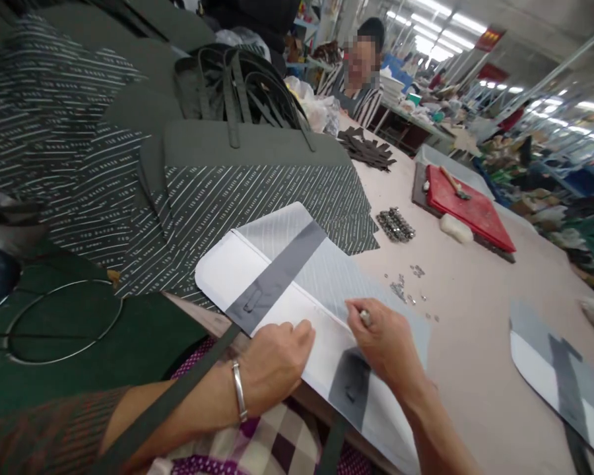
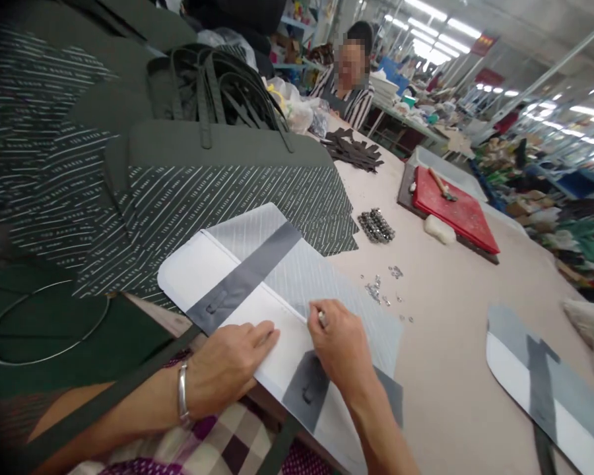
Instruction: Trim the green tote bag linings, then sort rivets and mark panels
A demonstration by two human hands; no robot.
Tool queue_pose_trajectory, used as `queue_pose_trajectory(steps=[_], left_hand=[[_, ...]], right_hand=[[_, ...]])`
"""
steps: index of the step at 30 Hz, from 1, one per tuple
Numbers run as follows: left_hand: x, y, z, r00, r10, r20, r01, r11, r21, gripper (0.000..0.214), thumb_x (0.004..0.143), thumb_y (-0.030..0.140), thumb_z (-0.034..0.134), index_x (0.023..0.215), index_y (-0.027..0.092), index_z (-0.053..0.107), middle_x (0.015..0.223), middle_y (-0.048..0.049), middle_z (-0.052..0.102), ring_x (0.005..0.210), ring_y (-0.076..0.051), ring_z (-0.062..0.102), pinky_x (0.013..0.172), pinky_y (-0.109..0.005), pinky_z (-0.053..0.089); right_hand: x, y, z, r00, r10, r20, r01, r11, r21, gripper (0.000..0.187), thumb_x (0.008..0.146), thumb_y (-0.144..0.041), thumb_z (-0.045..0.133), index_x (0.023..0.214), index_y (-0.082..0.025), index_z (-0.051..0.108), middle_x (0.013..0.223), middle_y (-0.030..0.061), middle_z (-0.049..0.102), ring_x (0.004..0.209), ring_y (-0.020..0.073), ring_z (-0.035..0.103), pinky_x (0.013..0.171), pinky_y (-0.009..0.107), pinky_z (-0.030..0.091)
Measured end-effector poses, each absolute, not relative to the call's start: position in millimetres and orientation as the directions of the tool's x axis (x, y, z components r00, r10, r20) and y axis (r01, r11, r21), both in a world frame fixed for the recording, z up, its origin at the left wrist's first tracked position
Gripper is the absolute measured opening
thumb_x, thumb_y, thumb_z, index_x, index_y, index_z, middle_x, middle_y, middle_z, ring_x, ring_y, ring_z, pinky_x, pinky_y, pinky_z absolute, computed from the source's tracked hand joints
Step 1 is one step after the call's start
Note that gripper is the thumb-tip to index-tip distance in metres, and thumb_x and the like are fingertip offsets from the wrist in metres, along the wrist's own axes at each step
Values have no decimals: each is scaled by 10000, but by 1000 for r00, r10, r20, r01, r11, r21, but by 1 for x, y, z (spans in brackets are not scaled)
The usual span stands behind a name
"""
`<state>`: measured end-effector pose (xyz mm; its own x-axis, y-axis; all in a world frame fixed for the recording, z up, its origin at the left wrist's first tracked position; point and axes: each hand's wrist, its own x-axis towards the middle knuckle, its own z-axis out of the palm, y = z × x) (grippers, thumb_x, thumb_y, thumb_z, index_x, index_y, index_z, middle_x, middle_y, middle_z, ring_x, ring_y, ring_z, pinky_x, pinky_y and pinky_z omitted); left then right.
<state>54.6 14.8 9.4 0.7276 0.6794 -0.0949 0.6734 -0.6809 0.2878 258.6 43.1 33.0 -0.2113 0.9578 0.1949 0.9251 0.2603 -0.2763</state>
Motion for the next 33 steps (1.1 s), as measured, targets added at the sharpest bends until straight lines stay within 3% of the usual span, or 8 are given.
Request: queue_pose_trajectory(steps=[3,7,15,21,29,31,33], left_hand=[[65,5,4,699,711,-69,695,-654,300,327,922,118,391,1200,91,562,1046,-111,620,759,-224,609,569,-362,534],[67,3,0,708,706,-21,668,-659,346,289,931,146,402,1152,99,583,1087,-109,607,753,-219,592,552,-367,513],[60,3,-2,746,666,-16,617,-682,393,308,947,211,431,1192,77,559,1205,-147,571,792,-212,573,571,-360,485],[62,1,-4,729,684,31,625,-682,380,329,955,195,385,1196,65,568,1186,-141,585,781,-212,564,559,-362,469],[62,-3,-5,684,722,102,652,-668,359,323,936,175,404,1195,86,577,1204,-115,601,739,-211,547,548,-383,459],[58,-5,-5,716,680,159,598,-715,364,283,949,171,402,1149,117,594,1193,-103,607,730,-199,549,543,-375,446],[49,-10,-8,780,586,220,484,-787,382,223,958,177,415,1029,155,626,1050,-71,641,696,-180,540,534,-366,423]], right_hand=[[238,47,20,-295,949,112,909,315,-272,220,913,-213,477,877,-189,692,810,35,734,749,171,698,716,279,503],[240,44,15,-308,950,53,919,312,-241,216,924,-202,473,897,-175,685,807,42,719,741,180,690,695,287,492],[239,35,9,-321,945,64,926,327,-188,212,945,-220,469,930,-170,675,806,38,709,689,159,674,644,268,490],[242,25,5,-446,891,78,884,453,-117,200,968,-183,459,1015,-132,647,910,83,712,828,168,685,659,250,521],[242,36,15,-289,957,-29,907,265,-327,190,952,-267,500,962,-182,670,914,55,733,810,177,700,739,291,536],[245,39,23,-214,977,-2,911,199,-362,196,938,-280,519,1008,-188,677,934,54,749,840,181,711,758,289,536],[251,39,36,-91,994,53,910,105,-402,221,925,-313,542,1044,-203,691,889,45,757,803,178,716,746,286,536]])
